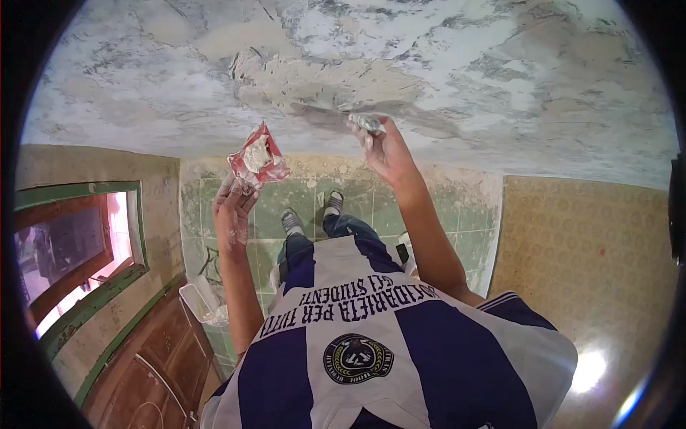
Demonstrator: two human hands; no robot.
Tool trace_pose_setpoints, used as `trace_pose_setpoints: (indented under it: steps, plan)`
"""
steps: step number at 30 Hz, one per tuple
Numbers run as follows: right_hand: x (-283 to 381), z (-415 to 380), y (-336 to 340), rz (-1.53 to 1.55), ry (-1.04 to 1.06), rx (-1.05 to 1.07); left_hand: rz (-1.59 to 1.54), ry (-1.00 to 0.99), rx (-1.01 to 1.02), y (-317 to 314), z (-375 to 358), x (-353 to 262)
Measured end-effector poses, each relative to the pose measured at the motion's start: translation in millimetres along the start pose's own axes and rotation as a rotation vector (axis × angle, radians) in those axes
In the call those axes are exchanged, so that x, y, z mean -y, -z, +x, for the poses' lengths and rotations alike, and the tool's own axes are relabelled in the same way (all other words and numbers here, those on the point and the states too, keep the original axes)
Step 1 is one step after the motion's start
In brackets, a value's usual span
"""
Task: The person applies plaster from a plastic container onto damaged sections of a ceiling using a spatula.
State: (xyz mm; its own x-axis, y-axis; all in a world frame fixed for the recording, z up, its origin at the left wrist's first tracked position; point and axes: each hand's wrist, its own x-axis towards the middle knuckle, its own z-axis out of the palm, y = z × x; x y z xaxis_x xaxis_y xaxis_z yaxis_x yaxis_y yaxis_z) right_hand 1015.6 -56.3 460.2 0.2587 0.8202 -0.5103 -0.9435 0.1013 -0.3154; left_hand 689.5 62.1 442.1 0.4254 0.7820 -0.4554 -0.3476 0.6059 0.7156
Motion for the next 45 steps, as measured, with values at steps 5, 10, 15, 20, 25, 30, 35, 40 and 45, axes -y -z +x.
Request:
trace_pose_setpoints:
  steps: [5, 10, 15, 20, 25, 30, 35, 40, 45]
  plan:
    - [19, 2, -28, 0.032, 0.060, -0.034, 0.026, 0.031, 0.017, 4, -2, 0]
    - [22, -28, -51, 0.110, 0.054, -0.065, -0.016, 0.028, 0.037, 4, -1, 1]
    - [23, -60, -46, -0.014, 0.046, 0.040, -0.033, 0.019, 0.042, 14, 4, 5]
    - [1, -45, -25, -0.131, 0.053, -0.017, 0.006, 0.024, 0.046, 16, 5, 4]
    - [-1, -34, -30, -0.142, 0.088, -0.038, 0.073, -0.010, 0.037, -1, -5, -11]
    - [-25, -105, -29, -0.214, -0.110, -0.022, 0.154, -0.049, 0.062, -6, -10, -27]
    - [-50, -114, -44, -0.867, 0.130, 0.248, 0.176, -0.031, 0.211, -3, -17, -47]
    - [-86, -105, -57, -1.288, 0.515, 0.296, 0.111, 0.037, 0.257, -13, -30, -64]
    - [-101, -93, -31, -1.559, 0.875, 0.367, 0.018, 0.019, 0.322, -2, -35, -82]
